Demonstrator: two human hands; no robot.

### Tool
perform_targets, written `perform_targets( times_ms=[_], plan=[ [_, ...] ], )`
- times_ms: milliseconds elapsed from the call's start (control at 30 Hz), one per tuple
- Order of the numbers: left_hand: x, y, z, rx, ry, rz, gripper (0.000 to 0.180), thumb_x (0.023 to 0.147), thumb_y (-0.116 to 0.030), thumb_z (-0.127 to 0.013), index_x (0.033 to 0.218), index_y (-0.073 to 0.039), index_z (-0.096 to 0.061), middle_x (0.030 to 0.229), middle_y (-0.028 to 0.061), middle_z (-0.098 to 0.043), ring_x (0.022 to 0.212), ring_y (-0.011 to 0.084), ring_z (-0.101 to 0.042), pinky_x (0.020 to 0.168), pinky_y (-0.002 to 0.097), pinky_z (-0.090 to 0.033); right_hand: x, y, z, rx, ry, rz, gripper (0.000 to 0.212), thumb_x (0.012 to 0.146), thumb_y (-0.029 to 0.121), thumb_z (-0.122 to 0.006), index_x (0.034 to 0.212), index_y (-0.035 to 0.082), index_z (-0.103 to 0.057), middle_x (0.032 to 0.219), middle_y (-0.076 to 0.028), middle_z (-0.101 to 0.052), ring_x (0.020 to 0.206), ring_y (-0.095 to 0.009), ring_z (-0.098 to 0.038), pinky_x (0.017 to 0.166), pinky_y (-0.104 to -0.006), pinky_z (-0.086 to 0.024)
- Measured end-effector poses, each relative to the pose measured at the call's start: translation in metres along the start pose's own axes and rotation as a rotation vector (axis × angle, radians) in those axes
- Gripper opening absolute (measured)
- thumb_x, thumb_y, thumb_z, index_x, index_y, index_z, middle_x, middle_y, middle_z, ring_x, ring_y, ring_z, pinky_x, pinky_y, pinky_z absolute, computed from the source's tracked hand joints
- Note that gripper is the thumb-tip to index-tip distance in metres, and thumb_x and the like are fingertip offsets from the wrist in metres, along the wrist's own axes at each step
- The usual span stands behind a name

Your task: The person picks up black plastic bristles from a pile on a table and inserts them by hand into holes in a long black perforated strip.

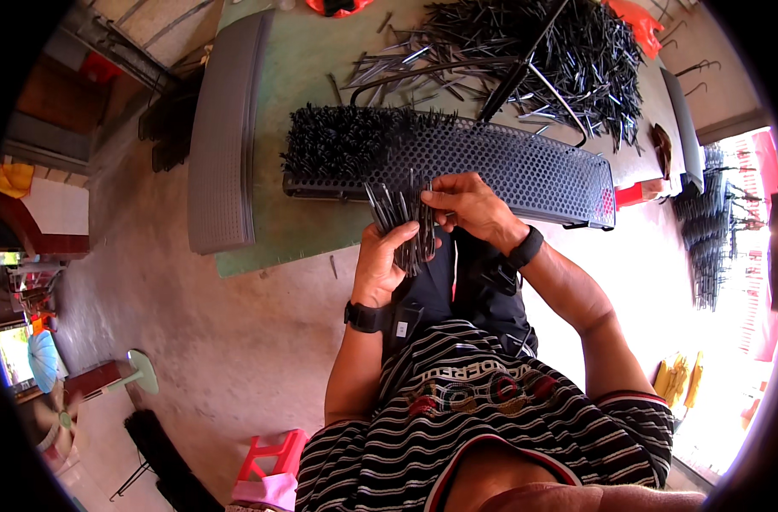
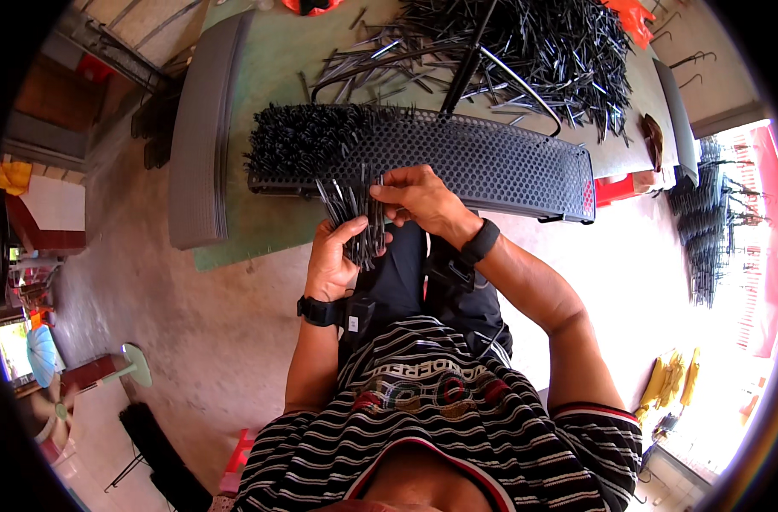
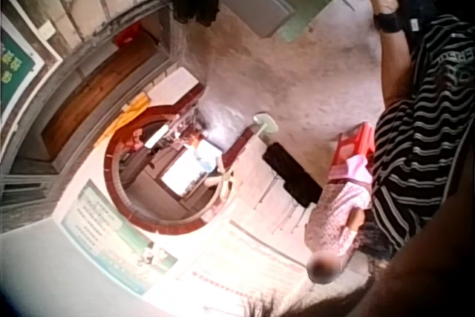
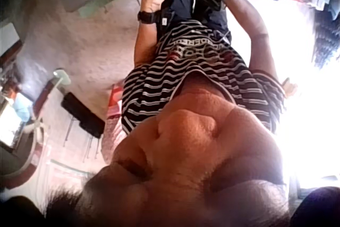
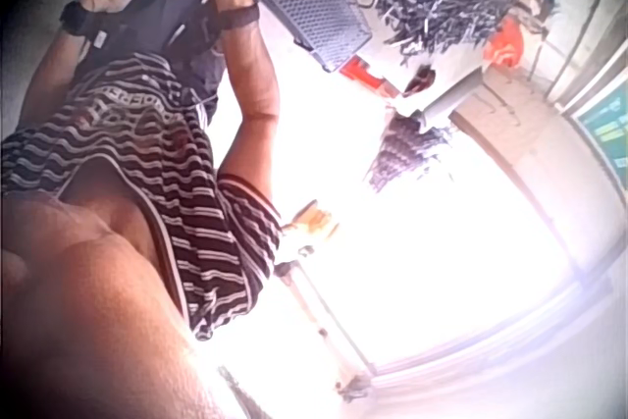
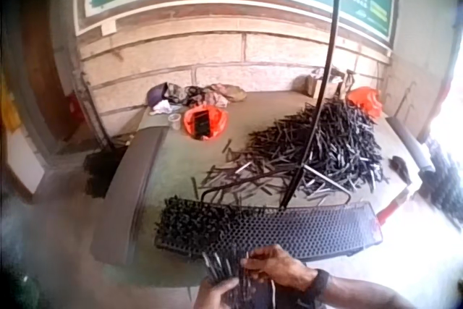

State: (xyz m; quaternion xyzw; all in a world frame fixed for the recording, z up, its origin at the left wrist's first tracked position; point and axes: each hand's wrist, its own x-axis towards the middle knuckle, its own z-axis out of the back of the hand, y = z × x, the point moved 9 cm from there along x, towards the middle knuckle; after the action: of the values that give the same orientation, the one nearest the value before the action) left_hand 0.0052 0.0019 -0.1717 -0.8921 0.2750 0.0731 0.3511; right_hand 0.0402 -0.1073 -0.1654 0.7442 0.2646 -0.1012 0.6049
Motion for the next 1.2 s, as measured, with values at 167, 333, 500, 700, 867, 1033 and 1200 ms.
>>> perform_targets(
  times_ms=[167, 333, 500, 700, 867, 1033, 1200],
  plan=[
    [-0.002, 0.001, -0.001, 0.021, 0.032, 0.058, 0.025, 0.082, -0.009, -0.057, 0.103, 0.005, -0.058, 0.089, 0.0158, -0.065, 0.066, 0.0259, -0.066, 0.050, 0.0305, -0.055, 0.002, 0.006, -0.008, 0.120, 0.105, -0.038, 0.021, 0.086, 0.012, -0.061, 0.101, -0.002, -0.059, 0.074, -0.004, -0.060, 0.052, -0.009, -0.054, 0.044, -0.0206, -0.044],
    [0.001, 0.008, 0.008, -0.016, 0.018, 0.097, 0.024, 0.082, -0.008, -0.057, 0.103, 0.004, -0.058, 0.089, 0.0158, -0.064, 0.065, 0.0265, -0.066, 0.049, 0.0299, -0.055, 0.000, 0.010, -0.007, 0.151, 0.115, -0.034, 0.022, 0.087, 0.013, -0.059, 0.102, -0.004, -0.058, 0.073, -0.005, -0.061, 0.053, -0.009, -0.057, 0.044, -0.0201, -0.048],
    [-0.002, 0.008, 0.002, 0.032, 0.057, 0.071, 0.026, 0.081, -0.009, -0.062, 0.103, 0.004, -0.058, 0.091, 0.0159, -0.064, 0.065, 0.0253, -0.066, 0.050, 0.0281, -0.054, 0.001, 0.015, -0.004, -0.016, 0.057, -0.007, 0.021, 0.089, 0.014, -0.058, 0.100, -0.004, -0.057, 0.067, -0.003, -0.058, 0.051, -0.009, -0.057, 0.044, -0.0196, -0.050],
    [-0.004, 0.012, 0.010, 0.044, 0.046, 0.108, 0.028, 0.079, -0.011, -0.067, 0.103, -0.001, -0.059, 0.090, 0.0115, -0.064, 0.066, 0.0221, -0.066, 0.052, 0.0260, -0.054, -0.001, 0.017, -0.005, -0.025, 0.061, -0.013, 0.018, 0.088, 0.013, -0.059, 0.093, -0.003, -0.057, 0.067, -0.003, -0.057, 0.051, -0.009, -0.057, 0.045, -0.0199, -0.051],
    [-0.005, 0.013, 0.004, 0.083, 0.091, 0.098, 0.028, 0.081, -0.015, -0.067, 0.104, -0.002, -0.059, 0.092, 0.0120, -0.064, 0.064, 0.0220, -0.065, 0.052, 0.0269, -0.053, -0.003, 0.024, -0.005, -0.174, 0.025, 0.035, 0.016, 0.088, 0.013, -0.059, 0.087, -0.004, -0.057, 0.064, -0.003, -0.057, 0.052, -0.008, -0.056, 0.043, -0.0200, -0.049],
    [0.000, 0.018, 0.013, -0.017, 0.063, 0.094, 0.030, 0.081, -0.017, -0.067, 0.106, -0.002, -0.058, 0.093, 0.0137, -0.064, 0.063, 0.0229, -0.064, 0.051, 0.0280, -0.052, -0.004, 0.032, -0.001, -0.295, -0.051, 0.111, 0.016, 0.087, 0.013, -0.059, 0.085, -0.003, -0.057, 0.062, -0.003, -0.056, 0.051, -0.007, -0.055, 0.042, -0.0198, -0.046],
    [0.000, 0.019, 0.013, -0.087, 0.041, 0.098, 0.034, 0.080, -0.015, -0.068, 0.109, -0.002, -0.057, 0.092, 0.0159, -0.064, 0.063, 0.0236, -0.064, 0.050, 0.0289, -0.051, -0.002, 0.035, 0.011, -0.269, -0.095, 0.108, 0.014, 0.088, 0.012, -0.059, 0.086, -0.002, -0.057, 0.062, -0.002, -0.056, 0.051, -0.007, -0.054, 0.043, -0.0210, -0.046]
  ],
)
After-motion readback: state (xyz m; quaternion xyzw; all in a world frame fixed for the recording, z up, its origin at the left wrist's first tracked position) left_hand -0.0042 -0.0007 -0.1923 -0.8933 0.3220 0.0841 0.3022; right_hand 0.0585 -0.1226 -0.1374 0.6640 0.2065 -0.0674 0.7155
